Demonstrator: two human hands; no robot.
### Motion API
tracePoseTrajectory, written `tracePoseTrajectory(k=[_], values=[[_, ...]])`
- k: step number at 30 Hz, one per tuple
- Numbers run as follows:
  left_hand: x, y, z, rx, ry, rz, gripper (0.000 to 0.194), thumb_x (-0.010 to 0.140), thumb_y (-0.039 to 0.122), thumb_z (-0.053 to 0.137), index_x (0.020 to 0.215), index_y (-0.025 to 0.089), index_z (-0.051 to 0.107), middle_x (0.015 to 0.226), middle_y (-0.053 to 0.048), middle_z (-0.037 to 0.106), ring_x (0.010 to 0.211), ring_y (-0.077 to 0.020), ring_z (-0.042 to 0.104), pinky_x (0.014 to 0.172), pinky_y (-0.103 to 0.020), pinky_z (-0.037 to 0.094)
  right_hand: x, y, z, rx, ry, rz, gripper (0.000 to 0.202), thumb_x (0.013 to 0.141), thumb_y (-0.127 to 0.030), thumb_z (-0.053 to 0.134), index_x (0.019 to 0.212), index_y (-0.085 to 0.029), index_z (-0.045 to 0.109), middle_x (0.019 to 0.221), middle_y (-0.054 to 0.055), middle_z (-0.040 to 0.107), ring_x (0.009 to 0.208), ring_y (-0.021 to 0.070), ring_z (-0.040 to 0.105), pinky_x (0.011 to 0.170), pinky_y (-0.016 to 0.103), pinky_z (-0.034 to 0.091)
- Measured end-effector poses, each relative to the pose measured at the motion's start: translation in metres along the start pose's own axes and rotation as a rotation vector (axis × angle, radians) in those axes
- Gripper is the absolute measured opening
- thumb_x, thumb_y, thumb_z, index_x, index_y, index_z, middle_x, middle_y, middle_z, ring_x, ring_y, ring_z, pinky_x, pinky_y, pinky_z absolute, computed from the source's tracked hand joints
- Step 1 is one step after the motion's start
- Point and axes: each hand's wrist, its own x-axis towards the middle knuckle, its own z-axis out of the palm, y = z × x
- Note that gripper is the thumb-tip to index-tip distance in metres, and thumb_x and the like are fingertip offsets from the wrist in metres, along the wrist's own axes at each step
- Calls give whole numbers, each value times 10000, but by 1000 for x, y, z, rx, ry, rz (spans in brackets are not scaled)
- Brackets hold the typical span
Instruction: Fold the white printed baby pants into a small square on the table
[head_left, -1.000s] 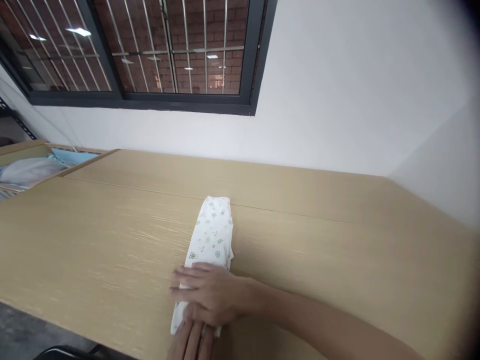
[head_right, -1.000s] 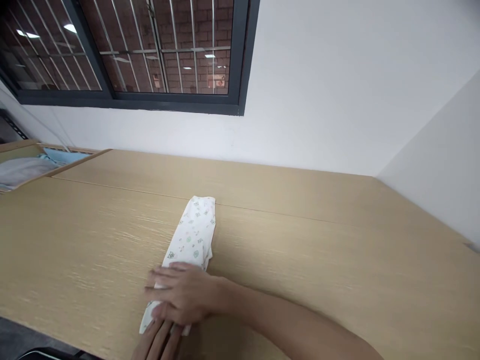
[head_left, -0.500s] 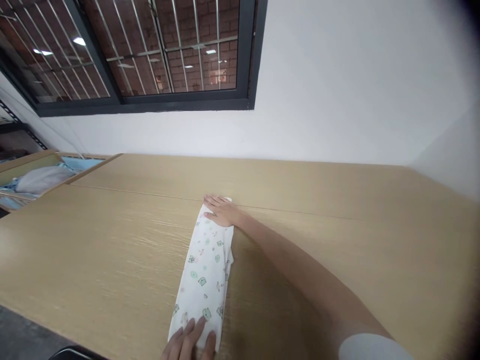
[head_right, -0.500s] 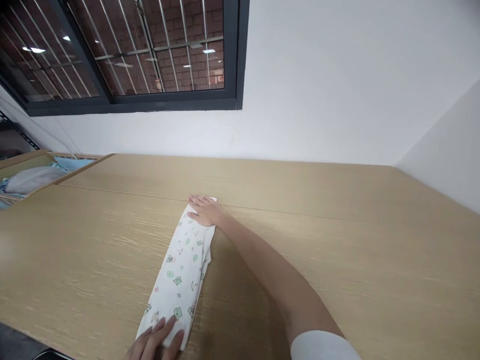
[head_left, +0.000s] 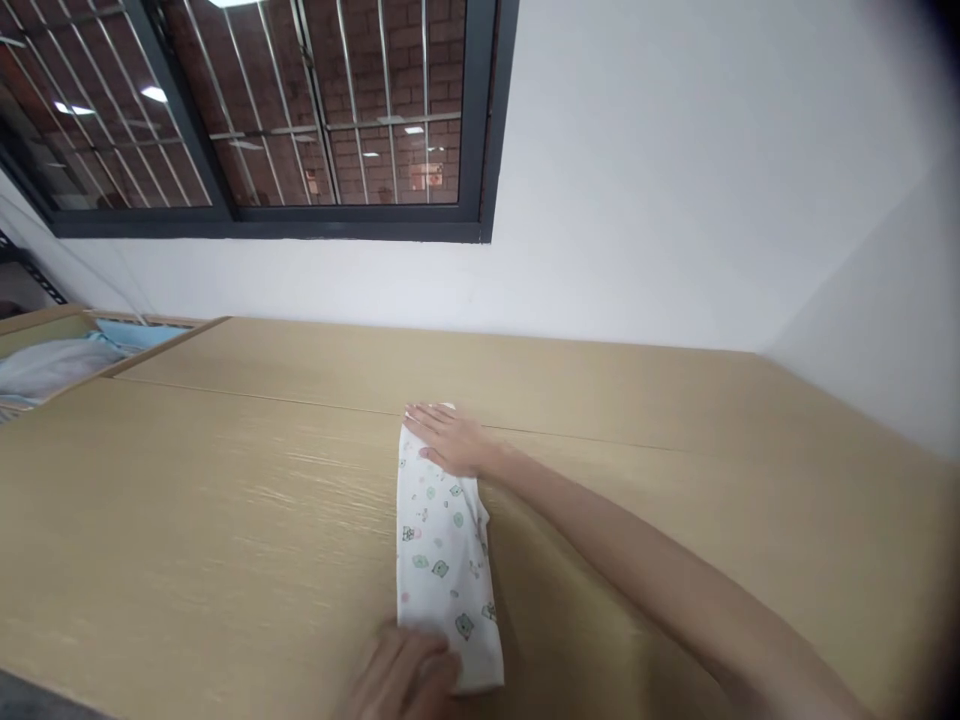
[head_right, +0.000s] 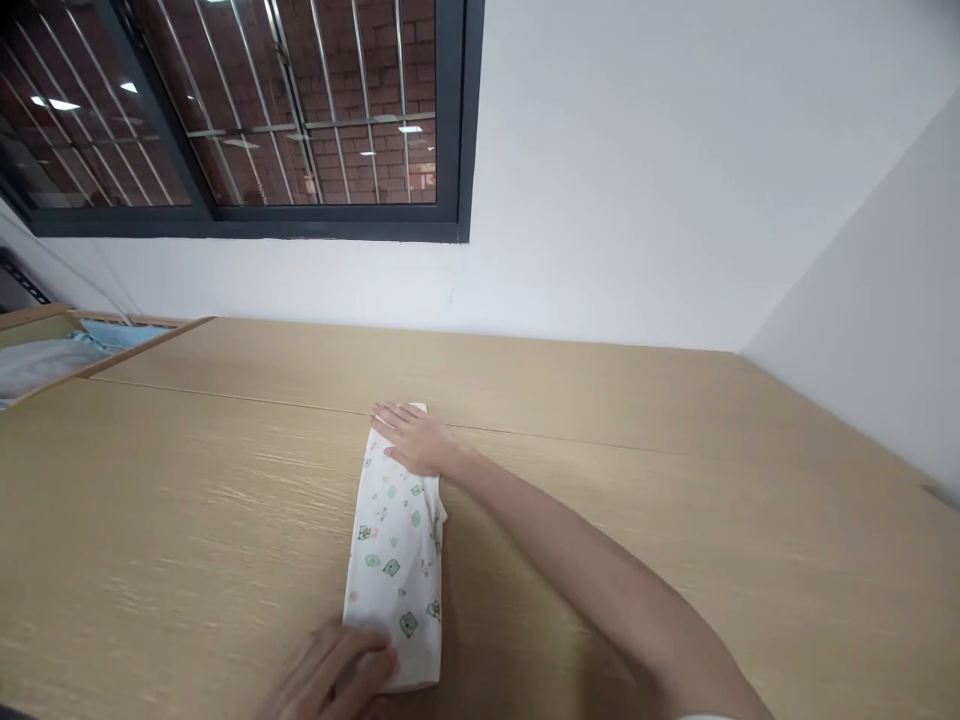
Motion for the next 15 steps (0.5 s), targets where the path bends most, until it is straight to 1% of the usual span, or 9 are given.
tracePoseTrajectory(k=[1, 2, 3, 5, 6, 8, 11, 13, 15], values=[[3, -4, -5, -3, -10, -10, 213, 969, 150, 465, 1025, 208, 661, 879, -30, 721, 715, -155, 678, 653, -263, 544, -11, -14, -6, 11, 35, -7, 574, 1044, -343, 392, 1550, -76, 349, 1646, 188, 267, 1532, 306, 222, 1238, 492, 190], [6, -7, -10, -5, -22, -25, 195, 974, 173, 465, 996, 204, 657, 860, -33, 710, 691, -159, 661, 626, -269, 528, -24, -29, -13, 34, 66, 3, 550, 1047, -353, 392, 1526, -83, 387, 1622, 199, 322, 1512, 317, 265, 1218, 510, 230], [8, -8, -14, -6, -30, -34, 184, 976, 186, 469, 971, 203, 652, 841, -31, 699, 672, -162, 645, 616, -278, 515, -37, -45, -19, 73, 84, 21, 507, 1048, -354, 395, 1489, -107, 441, 1570, 197, 415, 1467, 321, 343, 1186, 526, 281], [10, -8, -17, -3, -35, -45, 171, 963, 163, 479, 931, 206, 642, 807, -21, 679, 657, -165, 622, 633, -292, 496, -63, -75, -32, 191, 54, 29, 410, 1034, -367, 427, 1342, -139, 573, 1330, 173, 625, 1254, 297, 543, 1063, 489, 421], [11, -7, -16, 4, -32, -47, 174, 953, 139, 480, 920, 204, 637, 787, -16, 669, 652, -167, 612, 642, -299, 486, -76, -89, -36, 251, 24, 39, 375, 1022, -394, 456, 1268, -160, 616, 1197, 145, 676, 1133, 280, 598, 1002, 463, 461], [11, -4, -13, 30, -37, -45, 194, 947, 108, 458, 928, 196, 630, 782, -16, 662, 667, -183, 609, 675, -323, 475, -101, -114, -43, 341, -45, 43, 368, 982, -469, 530, 1207, -198, 638, 1045, 104, 693, 983, 252, 632, 922, 411, 500], [10, 0, -6, 76, -70, -66, 243, 960, 87, 386, 964, 182, 609, 827, -27, 673, 723, -209, 619, 734, -355, 468, -130, -141, -43, 367, -90, 32, 423, 885, -547, 655, 1168, -233, 632, 980, 85, 695, 918, 251, 643, 857, 382, 521], [10, 0, -2, 108, -84, -80, 268, 956, 65, 351, 976, 177, 593, 869, -40, 679, 767, -221, 624, 770, -369, 467, -142, -153, -38, 316, -65, 36, 402, 855, -506, 704, 1133, -227, 626, 1006, 90, 701, 929, 261, 642, 834, 385, 526], [10, -1, 1, 96, -100, -87, 261, 949, 54, 347, 959, 182, 574, 873, -45, 667, 777, -222, 615, 771, -367, 468, -150, -162, -31, 221, -2, 35, 270, 901, -354, 667, 1122, -206, 623, 1012, 91, 708, 905, 255, 643, 796, 387, 529]])
